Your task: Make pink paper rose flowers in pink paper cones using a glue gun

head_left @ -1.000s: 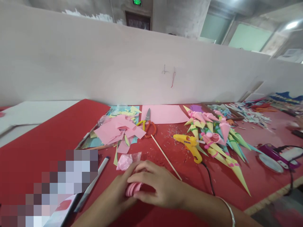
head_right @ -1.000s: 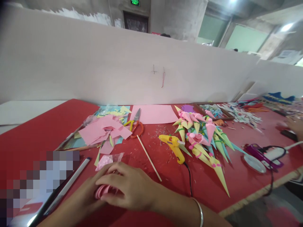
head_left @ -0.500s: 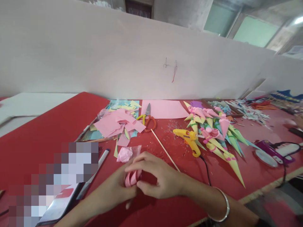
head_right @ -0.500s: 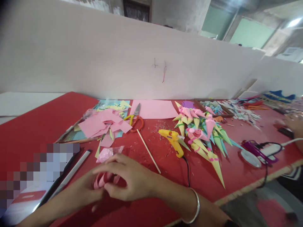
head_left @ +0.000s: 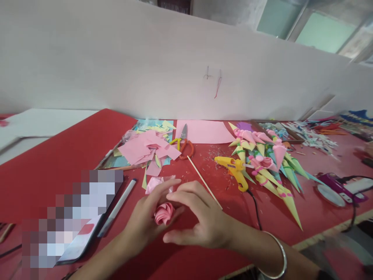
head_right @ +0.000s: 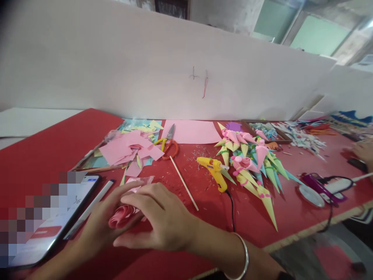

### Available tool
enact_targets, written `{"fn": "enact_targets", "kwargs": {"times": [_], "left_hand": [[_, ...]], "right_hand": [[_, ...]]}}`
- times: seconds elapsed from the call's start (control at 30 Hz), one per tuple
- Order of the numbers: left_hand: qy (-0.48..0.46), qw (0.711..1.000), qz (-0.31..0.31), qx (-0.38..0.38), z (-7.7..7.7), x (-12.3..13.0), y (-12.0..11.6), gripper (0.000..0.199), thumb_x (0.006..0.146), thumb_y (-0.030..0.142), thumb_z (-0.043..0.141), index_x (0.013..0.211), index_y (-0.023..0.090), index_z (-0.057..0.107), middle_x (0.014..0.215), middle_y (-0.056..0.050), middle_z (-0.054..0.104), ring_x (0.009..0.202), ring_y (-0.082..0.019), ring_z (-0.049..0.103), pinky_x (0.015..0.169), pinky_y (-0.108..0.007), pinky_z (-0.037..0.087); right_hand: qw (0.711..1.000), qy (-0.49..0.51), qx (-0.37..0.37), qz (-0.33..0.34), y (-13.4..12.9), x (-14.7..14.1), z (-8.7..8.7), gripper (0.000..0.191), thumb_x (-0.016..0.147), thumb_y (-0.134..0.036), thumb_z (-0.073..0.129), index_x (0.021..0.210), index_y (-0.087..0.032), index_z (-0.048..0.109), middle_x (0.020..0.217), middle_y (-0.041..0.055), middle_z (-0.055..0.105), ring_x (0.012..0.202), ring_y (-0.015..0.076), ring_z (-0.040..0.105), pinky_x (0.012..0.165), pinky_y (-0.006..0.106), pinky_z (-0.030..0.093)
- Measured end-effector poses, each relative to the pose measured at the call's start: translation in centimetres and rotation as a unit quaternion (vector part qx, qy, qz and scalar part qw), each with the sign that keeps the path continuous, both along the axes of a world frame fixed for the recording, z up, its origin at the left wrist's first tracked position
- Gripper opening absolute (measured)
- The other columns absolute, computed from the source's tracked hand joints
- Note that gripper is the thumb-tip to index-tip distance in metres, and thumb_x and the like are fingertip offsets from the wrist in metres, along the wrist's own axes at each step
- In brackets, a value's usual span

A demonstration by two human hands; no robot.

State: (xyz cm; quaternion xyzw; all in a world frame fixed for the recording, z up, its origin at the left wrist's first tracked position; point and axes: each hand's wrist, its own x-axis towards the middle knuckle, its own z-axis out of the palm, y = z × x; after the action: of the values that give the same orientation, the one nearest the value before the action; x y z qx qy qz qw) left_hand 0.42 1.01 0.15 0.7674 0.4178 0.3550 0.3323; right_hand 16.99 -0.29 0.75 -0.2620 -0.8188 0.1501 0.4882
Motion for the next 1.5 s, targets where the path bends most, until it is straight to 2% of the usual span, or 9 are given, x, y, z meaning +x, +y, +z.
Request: {"fn": "enact_targets", "kwargs": {"times": [0.13,0.23,0.37,0.6,0.73,0.93,1.13,1.33,1.5], "left_hand": [[0.07,0.996,0.051,0.019,-0.7,0.1,0.1,0.048,0.073,0.02,0.052,0.121,0.026,0.046,0.078,0.005,0.07,0.063,-0.014,0.066,0.056,-0.019,0.049],[0.112,0.991,0.049,0.06,-1.2,0.1,0.3,0.056,0.072,0.017,0.043,0.127,0.023,0.041,0.062,0.006,0.065,0.053,-0.014,0.062,0.051,-0.019,0.046],[0.157,0.981,0.041,0.111,-1.4,0.2,0.3,0.058,0.071,0.015,0.037,0.129,0.016,0.04,0.061,0.002,0.065,0.052,-0.015,0.061,0.049,-0.02,0.044],[0.211,0.976,0.033,0.046,-2.1,0.4,0.3,0.073,0.062,0.013,0.04,0.134,0.021,0.034,0.069,0.001,0.069,0.058,-0.018,0.064,0.051,-0.022,0.045],[0.233,0.972,0.028,0.035,-1.6,0.6,0.4,0.068,0.065,0.015,0.044,0.132,0.022,0.036,0.076,-0.001,0.071,0.058,-0.019,0.065,0.051,-0.023,0.044],[0.176,0.984,-0.029,0.011,-0.6,0.6,0.5,0.055,0.071,0.016,0.046,0.125,0.022,0.04,0.095,-0.004,0.072,0.076,-0.02,0.069,0.06,-0.025,0.05],[0.093,0.994,-0.039,0.045,-0.5,0.1,0.7,0.038,0.083,0.025,0.049,0.121,0.022,0.043,0.113,-0.007,0.066,0.098,-0.019,0.065,0.077,-0.025,0.052],[0.076,0.989,0.027,0.125,-0.1,0.2,0.8,0.022,0.085,0.028,0.052,0.105,0.02,0.055,0.085,-0.002,0.071,0.073,-0.015,0.067,0.073,-0.027,0.054],[0.053,0.978,0.037,0.199,-0.3,0.4,0.9,0.018,0.085,0.031,0.056,0.098,0.02,0.058,0.085,-0.002,0.069,0.07,-0.014,0.065,0.063,-0.023,0.053]], "right_hand": [[0.998,-0.035,-0.05,-0.017,0.2,-0.2,-0.2,0.041,0.084,-0.044,0.056,0.113,-0.015,0.051,0.097,0.0102,0.062,0.092,0.02,0.056,0.081,0.033,0.049],[0.996,-0.048,-0.067,-0.032,0.4,-0.4,-0.7,0.033,0.086,-0.043,0.052,0.101,-0.014,0.056,0.089,0.0088,0.062,0.085,0.0189,0.056,0.076,0.031,0.049],[0.994,-0.067,-0.072,-0.051,0.5,-0.6,-1.1,0.03,0.088,-0.043,0.049,0.091,-0.015,0.059,0.082,0.0078,0.064,0.08,0.0186,0.057,0.073,0.03,0.048],[0.976,-0.117,-0.18,-0.029,0.9,-0.2,-1.1,0.023,0.082,-0.039,0.059,0.09,-0.018,0.057,0.083,0.0047,0.066,0.076,0.0167,0.06,0.069,0.027,0.047],[0.982,-0.064,-0.174,-0.021,1.0,-0.1,-1.3,0.017,0.083,-0.033,0.058,0.09,-0.018,0.059,0.085,0.0045,0.068,0.079,0.0158,0.062,0.072,0.027,0.048],[0.98,0.017,-0.196,0.002,1.2,0.1,-1.3,0.008,0.079,-0.026,0.061,0.082,-0.018,0.062,0.078,0.0014,0.068,0.071,0.0129,0.062,0.069,0.023,0.048],[0.926,0.177,-0.332,0.031,1.5,0.4,-1.7,0.013,0.075,-0.023,0.066,0.086,-0.019,0.062,0.08,-0.0003,0.066,0.073,0.0122,0.062,0.068,0.023,0.049],[0.865,0.273,-0.418,0.05,1.9,0.0,-1.8,0.015,0.072,-0.024,0.066,0.084,-0.019,0.059,0.074,-0.0025,0.062,0.067,0.0117,0.059,0.065,0.024,0.048],[0.85,0.274,-0.449,0.026,1.8,-0.1,-1.7,0.016,0.073,-0.031,0.066,0.082,-0.02,0.058,0.07,-0.0039,0.057,0.061,0.0106,0.054,0.061,0.023,0.046]]}}
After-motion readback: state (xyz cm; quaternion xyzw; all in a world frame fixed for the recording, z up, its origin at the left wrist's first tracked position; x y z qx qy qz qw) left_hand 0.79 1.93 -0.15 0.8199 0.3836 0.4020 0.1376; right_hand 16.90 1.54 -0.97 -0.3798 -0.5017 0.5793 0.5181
